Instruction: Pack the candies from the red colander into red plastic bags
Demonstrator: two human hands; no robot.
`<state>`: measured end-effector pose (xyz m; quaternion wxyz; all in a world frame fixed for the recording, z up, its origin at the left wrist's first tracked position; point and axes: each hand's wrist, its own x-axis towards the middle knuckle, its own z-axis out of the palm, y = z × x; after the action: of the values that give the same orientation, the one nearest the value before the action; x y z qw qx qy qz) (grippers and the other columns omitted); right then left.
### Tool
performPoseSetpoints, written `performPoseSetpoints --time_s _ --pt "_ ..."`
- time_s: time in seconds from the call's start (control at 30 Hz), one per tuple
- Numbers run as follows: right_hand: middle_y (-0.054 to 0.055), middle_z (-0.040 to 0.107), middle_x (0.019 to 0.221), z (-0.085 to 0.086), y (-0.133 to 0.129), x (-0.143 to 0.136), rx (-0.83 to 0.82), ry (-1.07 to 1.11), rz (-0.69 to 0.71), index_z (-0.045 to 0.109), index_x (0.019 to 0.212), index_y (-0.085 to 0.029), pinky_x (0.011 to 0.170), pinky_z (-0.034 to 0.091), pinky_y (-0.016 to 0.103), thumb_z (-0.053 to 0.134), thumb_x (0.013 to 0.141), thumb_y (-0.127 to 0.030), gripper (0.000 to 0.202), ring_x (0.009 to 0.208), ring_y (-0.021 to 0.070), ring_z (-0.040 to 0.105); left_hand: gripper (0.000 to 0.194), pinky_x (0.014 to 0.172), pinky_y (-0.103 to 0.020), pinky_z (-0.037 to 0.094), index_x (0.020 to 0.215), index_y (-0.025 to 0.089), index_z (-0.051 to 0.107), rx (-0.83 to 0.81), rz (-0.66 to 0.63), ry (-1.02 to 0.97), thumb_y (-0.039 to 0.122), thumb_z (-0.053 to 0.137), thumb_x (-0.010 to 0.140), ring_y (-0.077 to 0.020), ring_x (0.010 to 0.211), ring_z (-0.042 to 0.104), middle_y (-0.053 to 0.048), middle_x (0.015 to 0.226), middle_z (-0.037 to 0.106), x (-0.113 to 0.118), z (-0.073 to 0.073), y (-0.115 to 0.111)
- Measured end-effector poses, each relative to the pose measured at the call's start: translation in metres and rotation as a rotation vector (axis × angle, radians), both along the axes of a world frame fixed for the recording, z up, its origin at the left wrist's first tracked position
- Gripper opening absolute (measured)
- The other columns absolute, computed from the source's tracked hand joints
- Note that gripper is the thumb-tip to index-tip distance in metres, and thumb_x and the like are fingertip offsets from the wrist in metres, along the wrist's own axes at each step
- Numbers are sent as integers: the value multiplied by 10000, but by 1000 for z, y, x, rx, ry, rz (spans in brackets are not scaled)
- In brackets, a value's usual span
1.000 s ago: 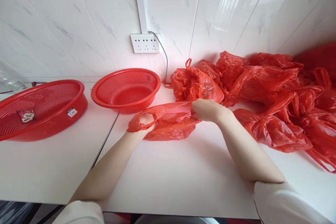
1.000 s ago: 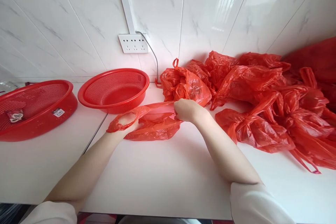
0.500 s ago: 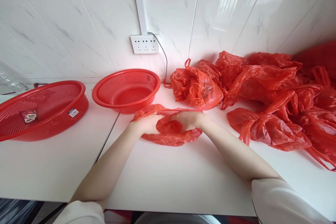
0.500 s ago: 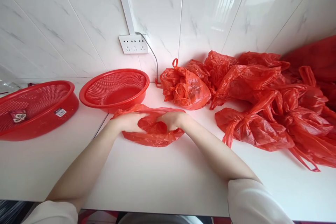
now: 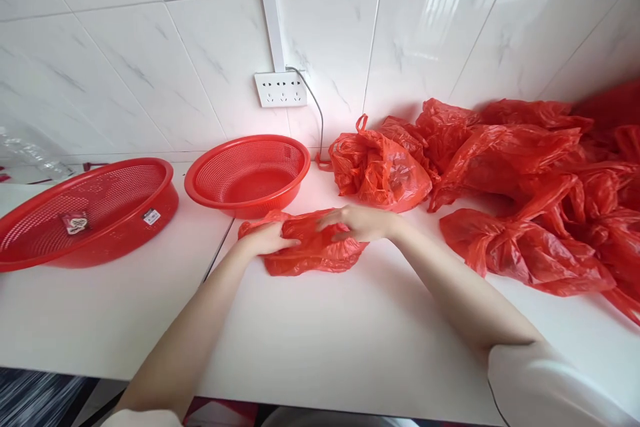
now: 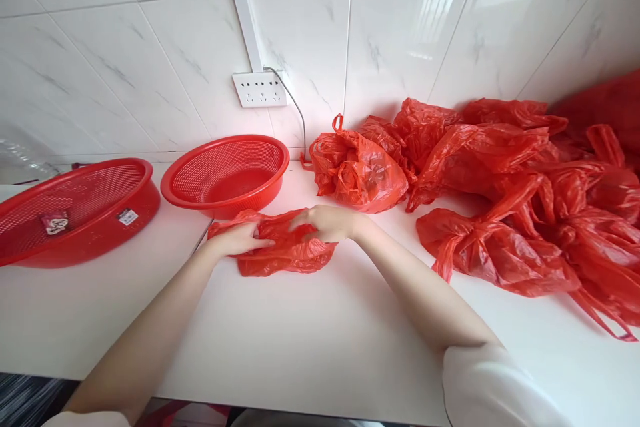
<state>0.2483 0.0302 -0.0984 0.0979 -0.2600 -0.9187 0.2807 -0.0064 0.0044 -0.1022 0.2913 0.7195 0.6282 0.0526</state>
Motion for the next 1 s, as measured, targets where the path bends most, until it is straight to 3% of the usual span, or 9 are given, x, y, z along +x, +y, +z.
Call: performPoseSetpoints --time_s 0.13,0.23,0.33,0.43,0.53,0.67,0.73,0.8,1.0 --pt "19 716 917 25 -27 -5 126 -43 49 697 988 -218 803 425 290 429 941 -192 274 788 156 608 406 655 -330 474 1209 212 588 161 49 298 427 530 871 -280 880 671 -93 969 712 14 6 -34" --pt "21 643 695 32 -39 -5 178 -280 -72 654 799 -183 671 356 290 389 954 -214 309 618 143 487 332 672 -325 477 1206 218 586 340 -174 416 204 393 937 -244 910 663 -96 1042 693 29 19 -65" --pt "41 626 715 32 -42 -9 152 -433 -160 622 795 -171 654 322 300 356 950 -194 309 615 145 459 490 892 -367 458 1208 244 587 485 -416 406 -2 347 859 -229 1121 592 -66 1168 662 38 27 -83" --pt "57 627 737 22 -41 -19 43 -502 -186 620 843 -170 672 345 324 354 949 -231 293 624 159 478 438 1027 -404 390 1257 266 576 347 -502 297 91 415 890 -236 1208 549 -45 1284 626 36 28 -78" --pt "61 625 723 7 -38 -26 -55 -514 -137 624 808 -176 676 384 340 429 914 -280 245 632 174 510 427 966 -393 427 1324 294 547 22 -412 173 360 502 905 -279 1216 556 -51 1365 584 19 20 -55" --pt "33 588 678 -11 -25 -22 -129 -573 -128 584 688 -188 551 384 306 631 693 -219 56 595 179 513 713 812 -344 462 1365 320 492 -66 -120 107 621 633 735 -320 1128 598 -63 1352 584 -15 -3 -23" --pt "9 551 655 -18 -15 -17 -156 -592 -120 546 643 -195 517 359 288 633 587 -136 119 591 174 500 631 689 -313 456 1138 277 626 -104 -54 91 635 710 624 -283 908 657 -55 1087 691 -28 -15 -15" --pt "-8 525 648 -25 -5 -13 -176 -585 -94 513 621 -198 510 337 277 599 541 -93 157 592 163 482 516 639 -298 441 940 258 645 -102 -47 60 605 749 572 -246 787 648 -24 904 690 -35 -25 -11" --pt "-25 517 669 -33 4 -10 -241 -548 -52 475 637 -204 513 321 266 551 514 -91 183 609 149 459 444 617 -309 424 870 229 609 -37 -102 23 549 747 595 -235 761 621 -19 865 657 -32 -35 -10"
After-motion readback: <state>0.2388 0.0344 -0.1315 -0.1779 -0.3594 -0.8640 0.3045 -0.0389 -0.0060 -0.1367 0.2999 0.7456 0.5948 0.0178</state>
